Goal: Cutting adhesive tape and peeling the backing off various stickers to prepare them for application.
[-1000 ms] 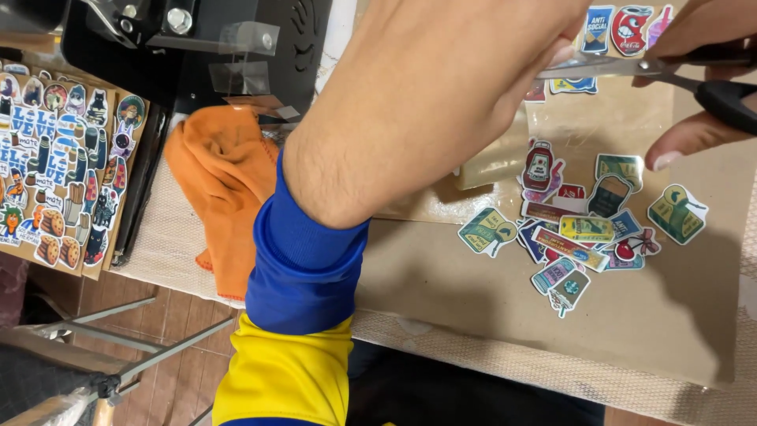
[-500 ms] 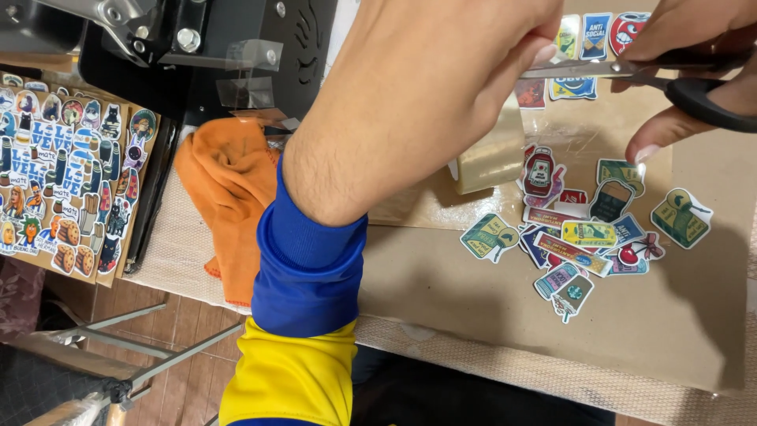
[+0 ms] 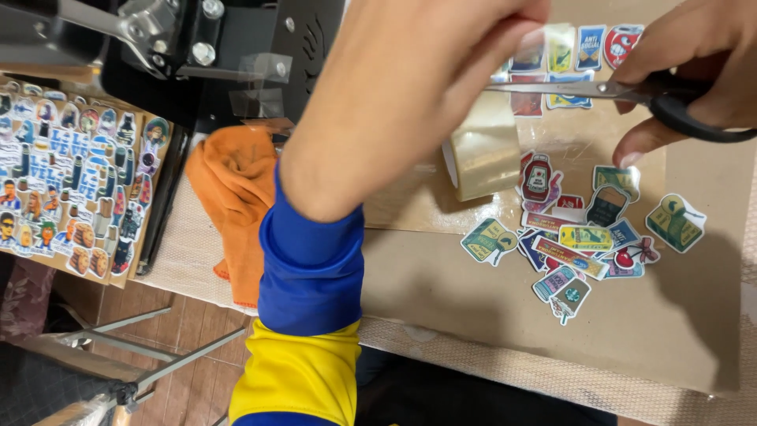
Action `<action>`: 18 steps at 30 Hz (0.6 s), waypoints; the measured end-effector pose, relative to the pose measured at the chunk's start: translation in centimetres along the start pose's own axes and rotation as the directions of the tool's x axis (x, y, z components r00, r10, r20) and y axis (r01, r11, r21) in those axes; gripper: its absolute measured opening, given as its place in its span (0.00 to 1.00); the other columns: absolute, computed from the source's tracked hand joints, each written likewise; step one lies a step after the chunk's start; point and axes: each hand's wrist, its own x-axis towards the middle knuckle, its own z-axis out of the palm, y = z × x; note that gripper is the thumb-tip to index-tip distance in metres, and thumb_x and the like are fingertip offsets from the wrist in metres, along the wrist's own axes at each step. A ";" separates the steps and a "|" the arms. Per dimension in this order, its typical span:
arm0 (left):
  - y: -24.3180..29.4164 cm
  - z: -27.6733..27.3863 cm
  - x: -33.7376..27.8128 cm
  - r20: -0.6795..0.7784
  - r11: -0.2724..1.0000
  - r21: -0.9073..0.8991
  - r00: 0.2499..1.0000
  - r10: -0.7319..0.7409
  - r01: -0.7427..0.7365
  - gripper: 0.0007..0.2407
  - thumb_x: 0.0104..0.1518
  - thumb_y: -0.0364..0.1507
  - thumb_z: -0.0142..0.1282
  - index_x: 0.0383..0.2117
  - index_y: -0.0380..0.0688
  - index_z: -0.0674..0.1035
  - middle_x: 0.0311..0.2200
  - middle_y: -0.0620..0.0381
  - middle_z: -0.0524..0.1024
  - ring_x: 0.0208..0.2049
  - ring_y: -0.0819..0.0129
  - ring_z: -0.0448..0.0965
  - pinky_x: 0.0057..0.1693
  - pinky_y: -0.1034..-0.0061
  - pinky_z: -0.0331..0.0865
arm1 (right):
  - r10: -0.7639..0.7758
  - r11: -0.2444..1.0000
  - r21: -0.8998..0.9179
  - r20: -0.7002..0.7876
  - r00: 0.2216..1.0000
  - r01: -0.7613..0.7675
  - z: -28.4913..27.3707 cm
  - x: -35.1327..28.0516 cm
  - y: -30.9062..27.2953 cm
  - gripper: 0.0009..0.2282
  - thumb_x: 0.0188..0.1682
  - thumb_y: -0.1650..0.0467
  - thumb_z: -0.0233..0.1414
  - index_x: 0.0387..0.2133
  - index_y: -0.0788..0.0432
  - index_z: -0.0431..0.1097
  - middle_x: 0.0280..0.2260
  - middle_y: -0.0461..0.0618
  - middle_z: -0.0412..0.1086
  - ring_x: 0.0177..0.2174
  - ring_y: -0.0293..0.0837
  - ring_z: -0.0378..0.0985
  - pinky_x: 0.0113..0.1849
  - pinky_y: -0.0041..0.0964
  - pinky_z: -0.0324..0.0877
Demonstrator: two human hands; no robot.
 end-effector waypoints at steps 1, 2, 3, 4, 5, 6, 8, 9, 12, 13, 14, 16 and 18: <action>0.3 -1.3 -0.2 -0.001 0.997 -0.072 1.000 -0.027 0.027 0.03 0.68 0.25 0.51 0.38 0.39 0.76 0.33 0.50 0.76 0.34 0.53 0.73 0.41 0.62 0.60 | 0.112 0.994 0.015 0.002 0.994 -0.112 -0.2 0.2 -0.9 0.24 0.13 0.66 0.74 0.25 0.63 0.79 0.19 0.53 0.72 0.16 0.46 0.70 0.21 0.34 0.66; 0.4 -2.8 -0.1 -0.006 0.990 -0.133 0.999 -0.046 0.045 0.04 0.69 0.25 0.52 0.37 0.37 0.76 0.34 0.52 0.76 0.35 0.57 0.74 0.46 0.66 0.62 | 0.215 0.976 0.024 -0.005 0.977 -0.215 -0.8 0.7 -1.8 0.21 0.14 0.68 0.75 0.23 0.62 0.80 0.18 0.53 0.72 0.15 0.45 0.68 0.22 0.34 0.65; 0.0 -4.4 -0.2 -0.015 0.993 -0.115 0.999 -0.034 0.032 0.04 0.69 0.25 0.52 0.37 0.37 0.76 0.34 0.52 0.76 0.35 0.57 0.74 0.46 0.66 0.62 | 0.201 0.980 0.014 -0.021 0.979 -0.201 -1.1 0.4 -1.7 0.21 0.14 0.68 0.75 0.23 0.62 0.80 0.18 0.53 0.72 0.15 0.45 0.68 0.22 0.34 0.65; -0.2 -6.2 -0.6 0.037 0.994 -0.101 0.998 -0.047 0.051 0.04 0.70 0.24 0.53 0.36 0.37 0.75 0.33 0.53 0.75 0.35 0.58 0.73 0.46 0.66 0.61 | 0.212 0.974 -0.077 -0.021 0.977 -0.213 -1.1 0.6 -1.6 0.22 0.11 0.63 0.76 0.23 0.53 0.82 0.16 0.45 0.75 0.14 0.41 0.70 0.24 0.29 0.66; -0.5 -8.1 -1.1 0.088 0.994 -0.086 0.994 -0.062 0.070 0.04 0.70 0.23 0.54 0.36 0.38 0.75 0.33 0.53 0.74 0.35 0.58 0.72 0.47 0.65 0.61 | 0.225 0.960 -0.168 -0.025 0.974 -0.225 -1.0 0.8 -1.5 0.23 0.09 0.59 0.77 0.23 0.45 0.83 0.15 0.38 0.78 0.13 0.36 0.71 0.27 0.25 0.67; -1.7 -9.3 -1.2 0.087 0.995 -0.064 0.994 -0.073 0.079 0.04 0.70 0.23 0.54 0.36 0.38 0.75 0.33 0.53 0.74 0.35 0.58 0.72 0.47 0.65 0.61 | 0.202 0.965 -0.165 -0.024 0.979 -0.203 -1.5 1.9 -2.5 0.23 0.09 0.59 0.77 0.23 0.45 0.83 0.15 0.38 0.78 0.13 0.36 0.71 0.27 0.25 0.67; -4.4 -11.6 -1.6 0.287 0.980 -0.132 0.952 -0.109 0.152 0.02 0.67 0.19 0.56 0.37 0.37 0.75 0.34 0.55 0.72 0.36 0.64 0.69 0.47 0.70 0.62 | 0.698 0.681 -0.504 0.230 0.678 -0.531 -2.5 3.9 -4.4 0.22 0.19 0.56 0.81 0.31 0.39 0.86 0.22 0.37 0.86 0.19 0.37 0.80 0.27 0.24 0.72; -5.9 -12.0 -1.8 0.284 0.982 -0.115 0.952 -0.115 0.152 0.02 0.67 0.19 0.56 0.37 0.37 0.75 0.34 0.55 0.72 0.36 0.64 0.69 0.47 0.70 0.62 | 0.687 0.690 -0.502 0.226 0.691 -0.521 -2.2 3.9 -3.7 0.22 0.19 0.56 0.81 0.31 0.39 0.86 0.22 0.37 0.86 0.19 0.37 0.80 0.27 0.24 0.72; -9.3 -12.4 -1.8 0.518 0.948 -0.010 0.813 -0.268 0.319 0.11 0.60 0.22 0.59 0.43 0.38 0.68 0.33 0.58 0.81 0.30 0.68 0.74 0.38 0.70 0.64 | 0.590 0.749 -0.505 0.212 0.779 -0.430 -1.6 3.6 -2.4 0.22 0.18 0.53 0.78 0.30 0.34 0.85 0.24 0.29 0.84 0.20 0.34 0.79 0.28 0.21 0.74; -9.7 -12.4 -1.5 0.574 0.923 -0.025 0.762 -0.300 0.383 0.17 0.59 0.22 0.60 0.51 0.41 0.65 0.31 0.57 0.81 0.28 0.70 0.75 0.35 0.72 0.64 | 0.606 0.727 -0.549 0.231 0.761 -0.413 -1.7 3.8 -2.6 0.21 0.19 0.52 0.77 0.30 0.32 0.85 0.24 0.26 0.83 0.22 0.32 0.79 0.30 0.19 0.74; -10.1 -12.4 -1.0 0.627 0.896 -0.034 0.708 -0.326 0.442 0.24 0.59 0.22 0.60 0.59 0.44 0.62 0.30 0.56 0.82 0.26 0.72 0.76 0.31 0.74 0.64 | 0.622 0.703 -0.591 0.242 0.745 -0.395 -1.8 4.1 -2.7 0.20 0.20 0.51 0.77 0.29 0.30 0.84 0.24 0.24 0.83 0.23 0.31 0.78 0.32 0.17 0.73; -11.6 -12.0 -1.2 0.652 0.876 -0.020 0.670 -0.354 0.482 0.32 0.59 0.22 0.61 0.66 0.48 0.53 0.29 0.57 0.76 0.29 0.72 0.73 0.37 0.75 0.65 | 0.542 0.751 -0.551 0.196 0.817 -0.365 -1.5 3.2 -1.7 0.22 0.16 0.50 0.77 0.27 0.30 0.83 0.22 0.24 0.82 0.22 0.31 0.78 0.32 0.17 0.73; -13.0 -11.3 -1.3 0.680 0.852 -0.013 0.630 -0.376 0.523 0.40 0.60 0.22 0.62 0.73 0.52 0.44 0.29 0.57 0.69 0.32 0.72 0.71 0.43 0.77 0.67 | 0.464 0.792 -0.509 0.145 0.874 -0.336 -1.3 2.7 -1.0 0.24 0.12 0.49 0.76 0.26 0.30 0.83 0.20 0.25 0.82 0.21 0.31 0.78 0.31 0.18 0.72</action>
